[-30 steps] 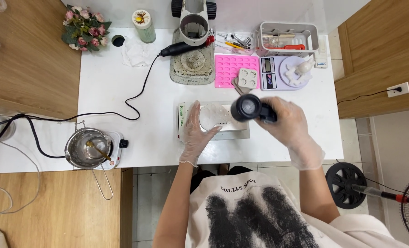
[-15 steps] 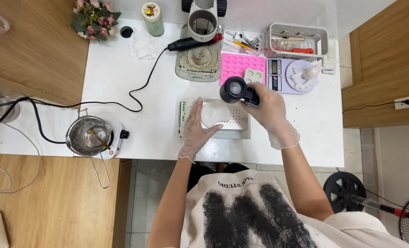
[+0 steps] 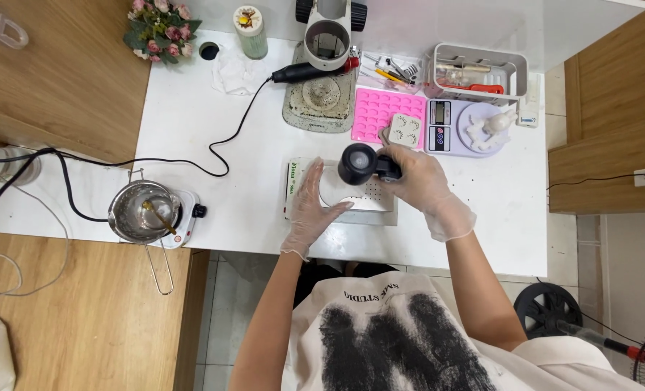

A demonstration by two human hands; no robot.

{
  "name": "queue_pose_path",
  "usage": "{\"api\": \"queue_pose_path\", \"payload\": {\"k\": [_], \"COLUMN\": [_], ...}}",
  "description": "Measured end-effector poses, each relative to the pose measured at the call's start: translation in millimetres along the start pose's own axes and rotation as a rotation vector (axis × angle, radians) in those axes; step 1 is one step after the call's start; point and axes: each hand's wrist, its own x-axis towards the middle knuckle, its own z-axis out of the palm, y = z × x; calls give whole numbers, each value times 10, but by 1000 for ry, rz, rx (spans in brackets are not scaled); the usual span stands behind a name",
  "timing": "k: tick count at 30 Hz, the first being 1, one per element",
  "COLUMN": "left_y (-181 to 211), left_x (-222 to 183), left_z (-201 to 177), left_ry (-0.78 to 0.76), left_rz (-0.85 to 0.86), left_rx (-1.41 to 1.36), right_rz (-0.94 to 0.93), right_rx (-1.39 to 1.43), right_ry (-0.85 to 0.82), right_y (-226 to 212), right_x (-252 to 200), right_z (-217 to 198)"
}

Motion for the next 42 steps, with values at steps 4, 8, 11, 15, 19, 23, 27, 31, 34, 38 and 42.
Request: {"api": "queue_pose_path", "payload": {"k": [4, 8, 11, 15, 19, 23, 27, 31, 34, 38, 42], "left_y": [12, -12, -22, -3, -25, -25, -14, 3, -9, -13, -26], "left_x": [-6, -10, -25, -20, -22, -18, 7, 0, -4, 1, -28], "left_z": [-5, 18, 37, 25, 42, 43, 19, 18, 19, 26, 32], "left_ry": [15, 11, 19, 27, 17, 21, 13, 7, 13, 6, 19], "left_rz": [23, 14, 19, 19, 10, 28, 16, 22, 19, 5, 16], "left_rx": [-33, -24, -22, -34, -16, -25, -6, 2, 9, 4, -5], "right_rz": [-49, 42, 88, 253, 111, 192, 133, -12, 49, -203, 62], "right_rx": [-53, -19, 3, 110, 66, 182, 96, 6, 2, -94, 10], "right_ry": [-31, -44, -62, 43, -50, 0, -20, -58, -6, -216, -16], "right_y": [90, 222, 299, 245, 257, 244, 292, 313, 283, 318, 318], "right_x": [-97, -282, -406, -440, -399, -295, -221, -203, -197, -204, -222], "right_z": [-57, -11, 118, 173, 119, 21, -14, -8, 33, 21, -1]}}
